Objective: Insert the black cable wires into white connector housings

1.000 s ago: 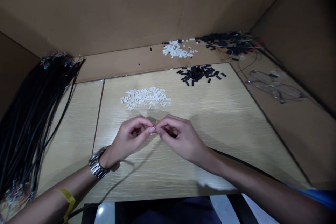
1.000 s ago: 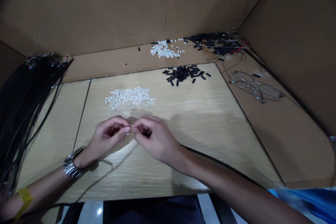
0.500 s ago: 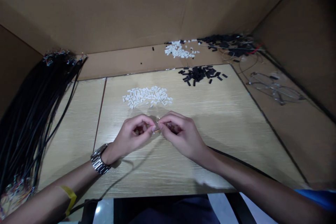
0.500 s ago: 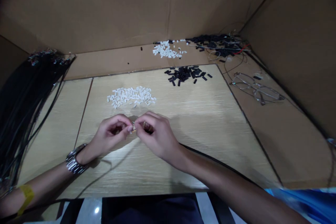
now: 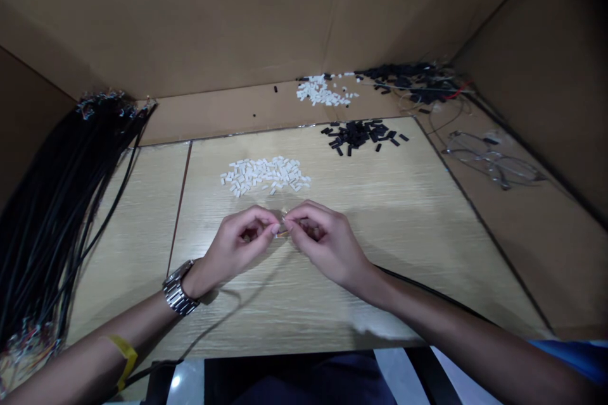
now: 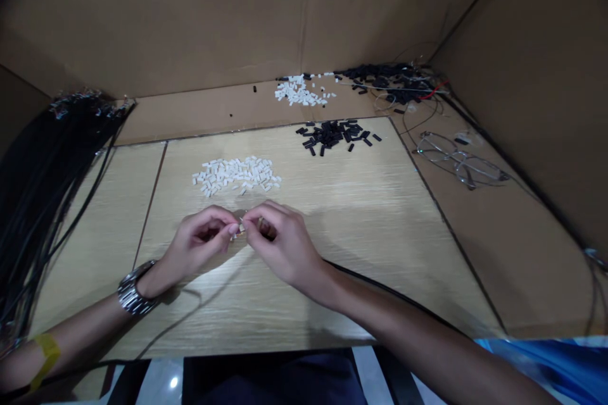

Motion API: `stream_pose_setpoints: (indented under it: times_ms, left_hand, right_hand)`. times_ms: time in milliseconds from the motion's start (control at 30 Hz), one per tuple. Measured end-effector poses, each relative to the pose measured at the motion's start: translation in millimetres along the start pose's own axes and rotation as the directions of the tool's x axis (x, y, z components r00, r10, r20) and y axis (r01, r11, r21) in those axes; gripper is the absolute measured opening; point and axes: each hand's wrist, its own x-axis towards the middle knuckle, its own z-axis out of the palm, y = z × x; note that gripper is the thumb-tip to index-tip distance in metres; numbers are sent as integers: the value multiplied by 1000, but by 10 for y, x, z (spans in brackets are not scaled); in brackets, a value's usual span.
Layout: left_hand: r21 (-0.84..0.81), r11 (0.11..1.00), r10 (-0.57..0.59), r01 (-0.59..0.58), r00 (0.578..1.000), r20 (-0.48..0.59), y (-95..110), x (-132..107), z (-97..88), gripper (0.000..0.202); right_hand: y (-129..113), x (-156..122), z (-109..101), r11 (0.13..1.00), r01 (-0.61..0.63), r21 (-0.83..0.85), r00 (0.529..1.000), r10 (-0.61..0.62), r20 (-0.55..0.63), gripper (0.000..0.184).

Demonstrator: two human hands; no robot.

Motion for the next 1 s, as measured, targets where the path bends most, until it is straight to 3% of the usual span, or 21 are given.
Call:
stream_pose_setpoints:
  times_ms: [400,767,900,1000]
  left_hand:
    - [40,999,35,-35,999,3,21,22,-7,4]
    - [-116,986,-116,119,993,34,73,45,-7,12]
    - [-18,999,-38,39,999,4,71,34,-6,9]
    - [144,975,182,-171,981,-66,58,22,-12,11]
  right_hand:
    - [11,3,-3,1000,30,8,998,-30,46,5]
    - [48,-11,-18,990,138,4,988,-138,73,7]
    - [43,-15,-18,987,162,0,984,-161,78,7]
    - [52,-16,-19,985,171,-9,982,-170,78,7]
